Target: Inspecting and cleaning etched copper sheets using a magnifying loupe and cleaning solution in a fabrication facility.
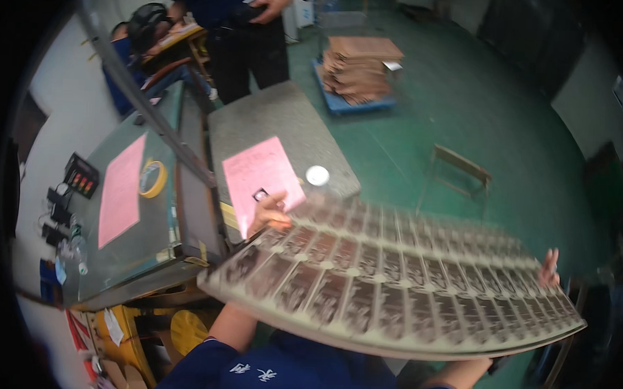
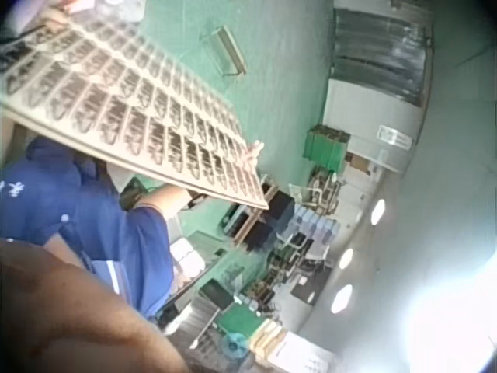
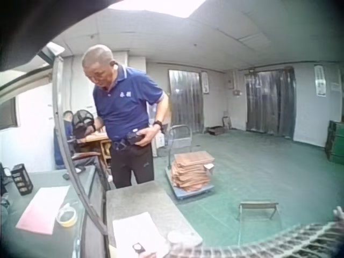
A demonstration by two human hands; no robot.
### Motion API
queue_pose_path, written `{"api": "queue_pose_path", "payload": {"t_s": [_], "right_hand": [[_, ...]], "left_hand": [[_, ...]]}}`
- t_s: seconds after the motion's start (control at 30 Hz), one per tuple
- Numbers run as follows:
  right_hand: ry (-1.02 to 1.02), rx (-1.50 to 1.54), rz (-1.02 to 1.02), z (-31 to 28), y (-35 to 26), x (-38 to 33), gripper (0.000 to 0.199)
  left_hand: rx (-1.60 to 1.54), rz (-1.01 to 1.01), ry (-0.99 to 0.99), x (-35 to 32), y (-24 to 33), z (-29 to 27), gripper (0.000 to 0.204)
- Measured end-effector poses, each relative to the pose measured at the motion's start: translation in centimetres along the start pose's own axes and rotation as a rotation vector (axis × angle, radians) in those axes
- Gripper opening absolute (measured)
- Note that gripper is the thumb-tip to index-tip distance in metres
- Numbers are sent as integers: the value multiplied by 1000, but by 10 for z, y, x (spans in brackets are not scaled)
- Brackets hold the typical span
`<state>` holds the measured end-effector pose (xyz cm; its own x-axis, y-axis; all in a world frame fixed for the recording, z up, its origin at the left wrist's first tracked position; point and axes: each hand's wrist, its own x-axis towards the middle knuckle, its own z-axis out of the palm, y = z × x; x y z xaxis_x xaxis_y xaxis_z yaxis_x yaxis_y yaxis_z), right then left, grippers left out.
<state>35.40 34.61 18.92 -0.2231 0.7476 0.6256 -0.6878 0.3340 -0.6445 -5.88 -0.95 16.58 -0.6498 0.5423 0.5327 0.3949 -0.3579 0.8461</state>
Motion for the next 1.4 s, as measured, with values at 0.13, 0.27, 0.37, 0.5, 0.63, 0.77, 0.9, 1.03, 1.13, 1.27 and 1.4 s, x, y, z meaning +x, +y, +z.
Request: {"api": "queue_pose_path", "payload": {"t_s": [0.13,0.27,0.37,0.5,0.63,0.77,0.9,1.03,1.13,1.27,1.4], "right_hand": [[28,504,662,45,-7,7,42],[-44,1231,765,73,7,-3,48],[205,568,496,75,13,-28,52],[228,482,428,117,3,-35,45],[457,434,401,123,-1,-35,48],[366,415,477,98,2,-37,49],[346,354,506,92,5,-34,52],[378,370,528,86,5,-33,52],[391,387,553,73,5,-32,52],[401,389,566,66,9,-30,52],[418,420,578,71,6,-33,56]], "left_hand": [[-419,-223,87,1,34,33,25],[-906,-735,113,-5,5,14,38],[-838,-713,157,-16,10,21,43],[-837,-629,114,-20,11,20,48],[-883,-640,88,-21,7,11,44],[-882,-676,71,-21,3,6,41],[-789,-670,40,-23,-1,6,39],[-782,-682,39,-25,-6,7,37],[-767,-687,16,-28,-13,5,36],[-639,-689,22,-34,-19,1,34],[-628,-731,-8,-31,-17,6,33]]}}
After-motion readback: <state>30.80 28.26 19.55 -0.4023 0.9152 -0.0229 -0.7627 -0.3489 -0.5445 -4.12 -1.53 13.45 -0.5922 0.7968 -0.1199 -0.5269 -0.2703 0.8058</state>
